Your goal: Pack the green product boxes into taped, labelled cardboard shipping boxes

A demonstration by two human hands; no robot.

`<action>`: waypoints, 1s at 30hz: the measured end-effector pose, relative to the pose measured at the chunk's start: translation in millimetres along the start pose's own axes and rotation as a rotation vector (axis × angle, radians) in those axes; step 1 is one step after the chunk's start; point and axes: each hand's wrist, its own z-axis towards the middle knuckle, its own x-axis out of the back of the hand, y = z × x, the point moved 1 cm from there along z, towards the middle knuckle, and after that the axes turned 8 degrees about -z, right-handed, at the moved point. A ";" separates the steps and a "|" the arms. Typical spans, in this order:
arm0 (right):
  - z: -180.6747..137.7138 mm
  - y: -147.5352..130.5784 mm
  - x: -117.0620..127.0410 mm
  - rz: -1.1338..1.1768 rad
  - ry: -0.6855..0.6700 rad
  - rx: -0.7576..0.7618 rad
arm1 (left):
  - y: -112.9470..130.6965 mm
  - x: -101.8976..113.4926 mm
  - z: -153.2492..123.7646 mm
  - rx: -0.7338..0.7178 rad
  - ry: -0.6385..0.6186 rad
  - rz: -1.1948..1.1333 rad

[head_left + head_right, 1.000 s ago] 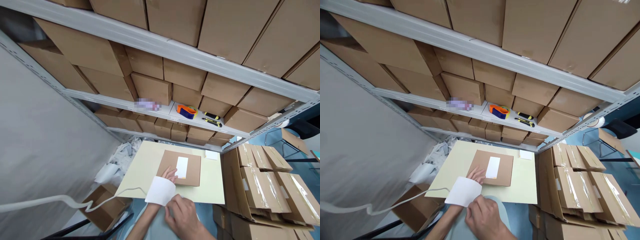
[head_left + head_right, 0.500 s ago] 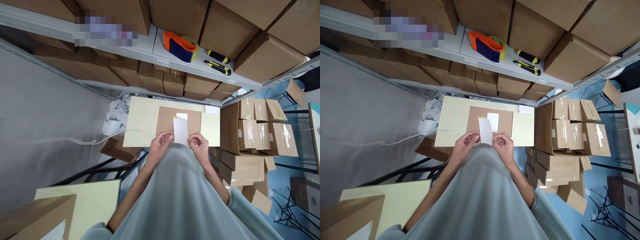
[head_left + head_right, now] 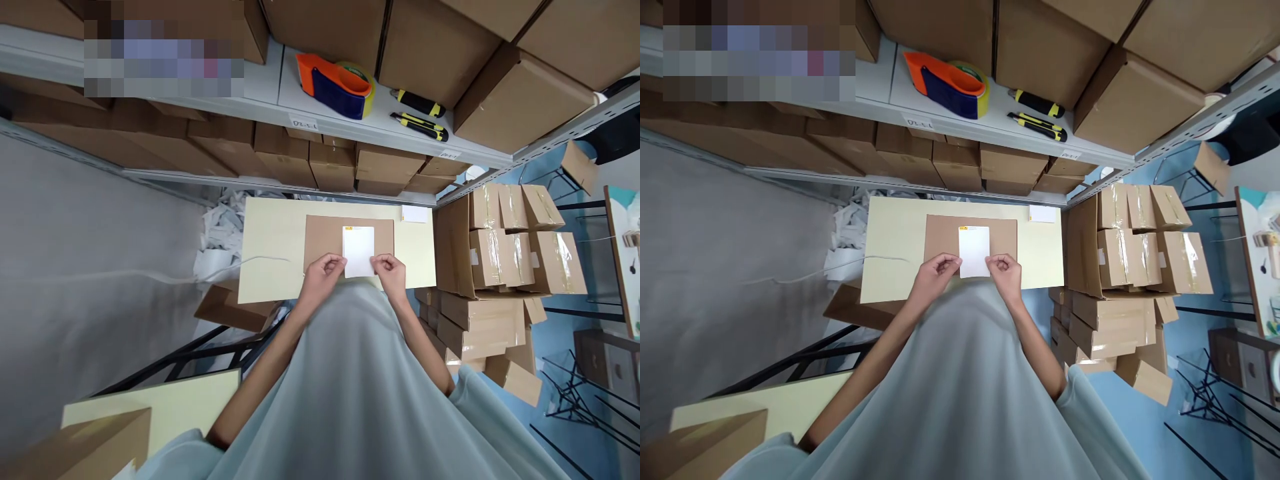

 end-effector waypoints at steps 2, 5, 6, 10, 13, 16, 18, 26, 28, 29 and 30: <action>19.8 13.0 -9.7 -0.050 0.017 -0.047 | -11.3 -3.5 17.5 0.054 0.007 0.109; 42.0 27.0 -23.1 -0.235 0.037 -0.074 | -25.1 -9.2 40.5 0.131 0.044 0.250; 46.5 30.3 -26.9 -0.299 0.044 -0.075 | -28.5 -11.0 46.1 0.144 0.056 0.273; 54.7 39.0 -37.0 -0.418 0.068 -0.086 | -36.8 -16.3 57.6 0.171 0.095 0.342; 56.8 42.4 -39.9 -0.473 0.072 -0.099 | -39.2 -17.9 60.3 0.187 0.105 0.394; 59.0 43.1 -40.8 -0.519 0.070 -0.111 | -39.3 -18.7 63.1 0.200 0.103 0.448; 60.7 42.0 -41.3 -0.568 0.064 -0.115 | -38.7 -19.5 65.3 0.207 0.105 0.483; 65.4 36.5 -44.6 -0.646 0.046 -0.125 | -36.0 -23.0 69.0 0.193 0.117 0.579; 65.5 35.9 -45.2 -0.652 0.049 -0.120 | -35.9 -23.2 69.1 0.186 0.121 0.589; 65.3 35.6 -45.4 -0.656 0.051 -0.119 | -36.1 -23.3 69.1 0.183 0.122 0.593; 65.1 35.4 -45.4 -0.660 0.052 -0.117 | -36.4 -23.3 69.2 0.181 0.122 0.597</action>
